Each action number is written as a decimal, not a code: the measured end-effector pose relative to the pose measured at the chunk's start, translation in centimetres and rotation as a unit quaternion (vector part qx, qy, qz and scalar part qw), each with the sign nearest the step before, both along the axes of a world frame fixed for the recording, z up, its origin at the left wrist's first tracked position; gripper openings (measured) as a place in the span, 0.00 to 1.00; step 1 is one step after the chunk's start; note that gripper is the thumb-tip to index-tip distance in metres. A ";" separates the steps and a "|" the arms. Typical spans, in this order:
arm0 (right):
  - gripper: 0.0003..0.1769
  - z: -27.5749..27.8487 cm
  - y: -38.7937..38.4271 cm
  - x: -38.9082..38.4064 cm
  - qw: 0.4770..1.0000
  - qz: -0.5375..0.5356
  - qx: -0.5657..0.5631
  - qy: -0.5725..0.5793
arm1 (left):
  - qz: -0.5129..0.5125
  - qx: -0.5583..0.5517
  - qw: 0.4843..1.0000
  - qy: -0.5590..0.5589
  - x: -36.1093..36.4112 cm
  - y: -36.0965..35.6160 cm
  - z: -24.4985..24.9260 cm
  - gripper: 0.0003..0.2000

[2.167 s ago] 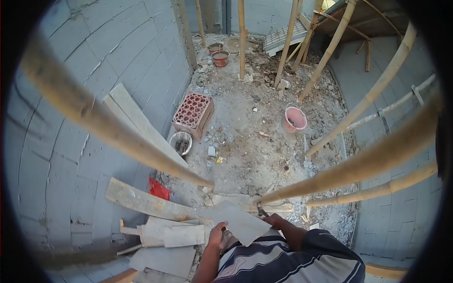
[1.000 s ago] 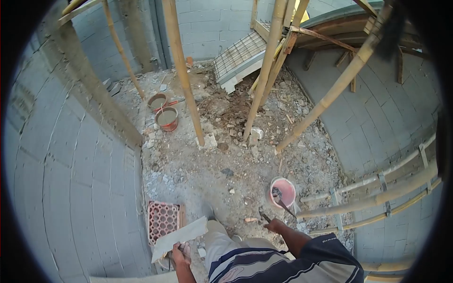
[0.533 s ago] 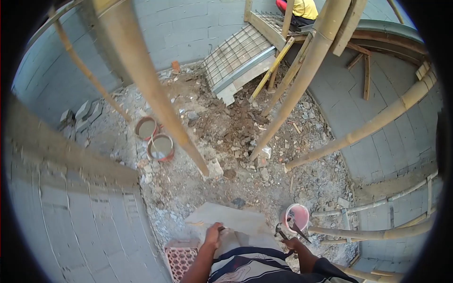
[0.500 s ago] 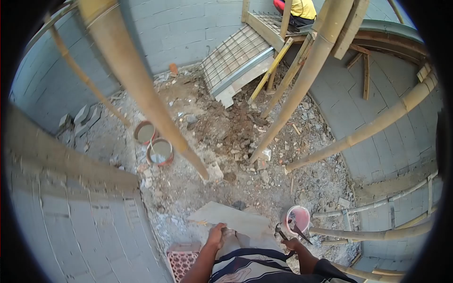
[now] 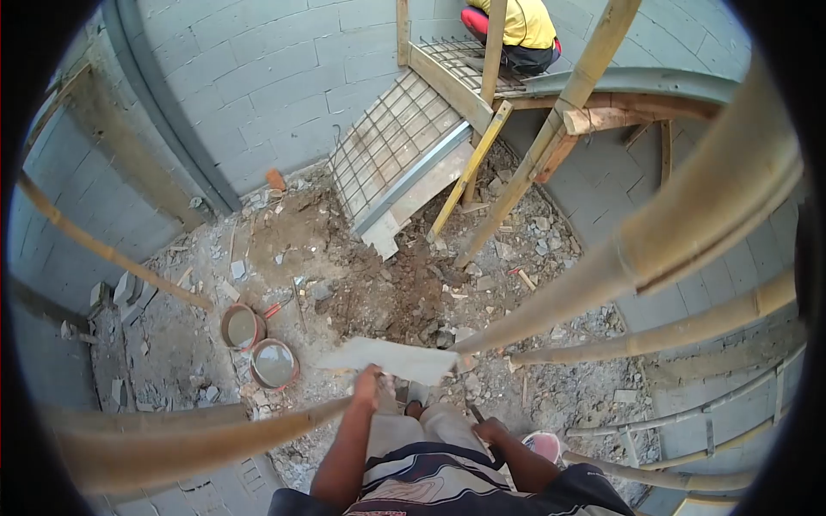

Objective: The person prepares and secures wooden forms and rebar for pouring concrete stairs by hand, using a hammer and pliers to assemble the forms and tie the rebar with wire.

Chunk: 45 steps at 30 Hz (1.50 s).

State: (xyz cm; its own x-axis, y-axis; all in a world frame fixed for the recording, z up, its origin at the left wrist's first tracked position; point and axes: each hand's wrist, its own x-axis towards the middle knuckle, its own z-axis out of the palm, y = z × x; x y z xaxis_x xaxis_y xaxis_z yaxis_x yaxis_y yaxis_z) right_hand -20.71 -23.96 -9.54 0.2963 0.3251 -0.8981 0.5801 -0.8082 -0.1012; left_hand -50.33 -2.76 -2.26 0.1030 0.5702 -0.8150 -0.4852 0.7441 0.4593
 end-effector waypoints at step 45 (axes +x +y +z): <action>0.28 3.4 42.8 3.3 0.967 -0.239 0.082 0.039 | -0.592 0.498 0.367 0.516 9.6 70.1 17.9 0.12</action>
